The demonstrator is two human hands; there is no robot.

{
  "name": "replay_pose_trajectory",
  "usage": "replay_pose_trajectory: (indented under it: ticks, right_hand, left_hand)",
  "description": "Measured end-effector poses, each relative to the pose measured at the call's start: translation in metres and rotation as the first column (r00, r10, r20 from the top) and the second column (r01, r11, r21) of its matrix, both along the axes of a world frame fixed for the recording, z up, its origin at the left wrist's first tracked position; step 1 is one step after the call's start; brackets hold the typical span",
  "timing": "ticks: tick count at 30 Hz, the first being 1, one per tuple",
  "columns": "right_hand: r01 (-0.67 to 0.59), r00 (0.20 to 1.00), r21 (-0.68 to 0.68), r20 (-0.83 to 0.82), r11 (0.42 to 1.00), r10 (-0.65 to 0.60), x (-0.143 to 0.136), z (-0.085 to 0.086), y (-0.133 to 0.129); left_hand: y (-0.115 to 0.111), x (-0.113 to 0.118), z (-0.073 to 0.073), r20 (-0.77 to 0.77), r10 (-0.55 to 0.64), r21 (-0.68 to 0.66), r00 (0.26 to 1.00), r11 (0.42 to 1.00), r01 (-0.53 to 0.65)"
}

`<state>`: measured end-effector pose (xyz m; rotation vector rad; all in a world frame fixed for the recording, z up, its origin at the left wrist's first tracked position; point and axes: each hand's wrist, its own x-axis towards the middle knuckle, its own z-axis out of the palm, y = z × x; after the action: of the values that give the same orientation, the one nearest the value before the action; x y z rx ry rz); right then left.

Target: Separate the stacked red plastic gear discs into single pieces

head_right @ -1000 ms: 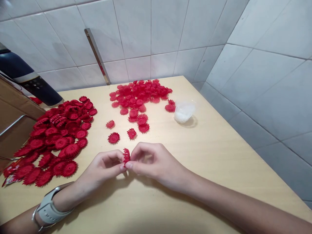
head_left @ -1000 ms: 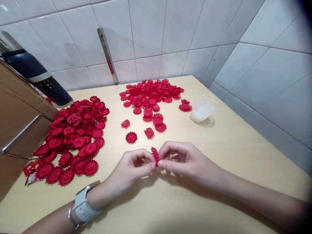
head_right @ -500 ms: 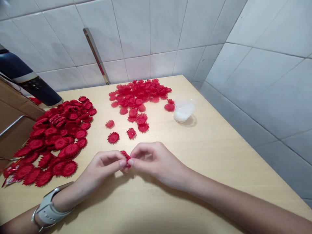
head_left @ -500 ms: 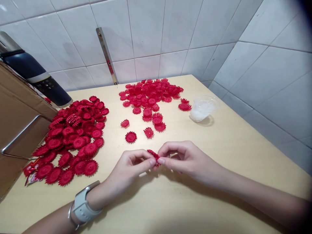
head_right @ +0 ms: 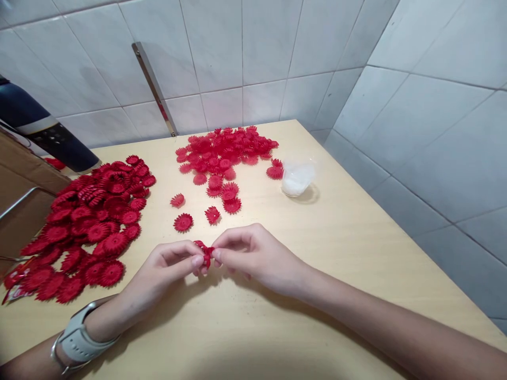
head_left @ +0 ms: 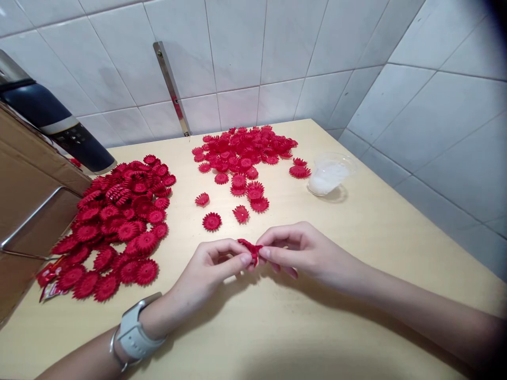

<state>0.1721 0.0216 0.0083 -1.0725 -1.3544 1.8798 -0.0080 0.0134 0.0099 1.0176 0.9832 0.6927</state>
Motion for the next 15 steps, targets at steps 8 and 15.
replay_pose_trajectory:
  ticks: [8,15]
  right_hand:
    - [0.003,0.996,0.084,0.084,0.996,-0.010,-0.0025,0.0067,-0.0012]
    - [-0.064,0.975,0.264,0.223,0.963,0.004,-0.0047,0.0075,-0.0078]
  left_hand:
    - [-0.0001,-0.0005,0.0021,-0.047,-0.005,0.035,0.999,0.999,0.007]
    - [-0.0014,-0.0024,-0.0020,-0.022,-0.068,0.097,0.997,0.993,0.070]
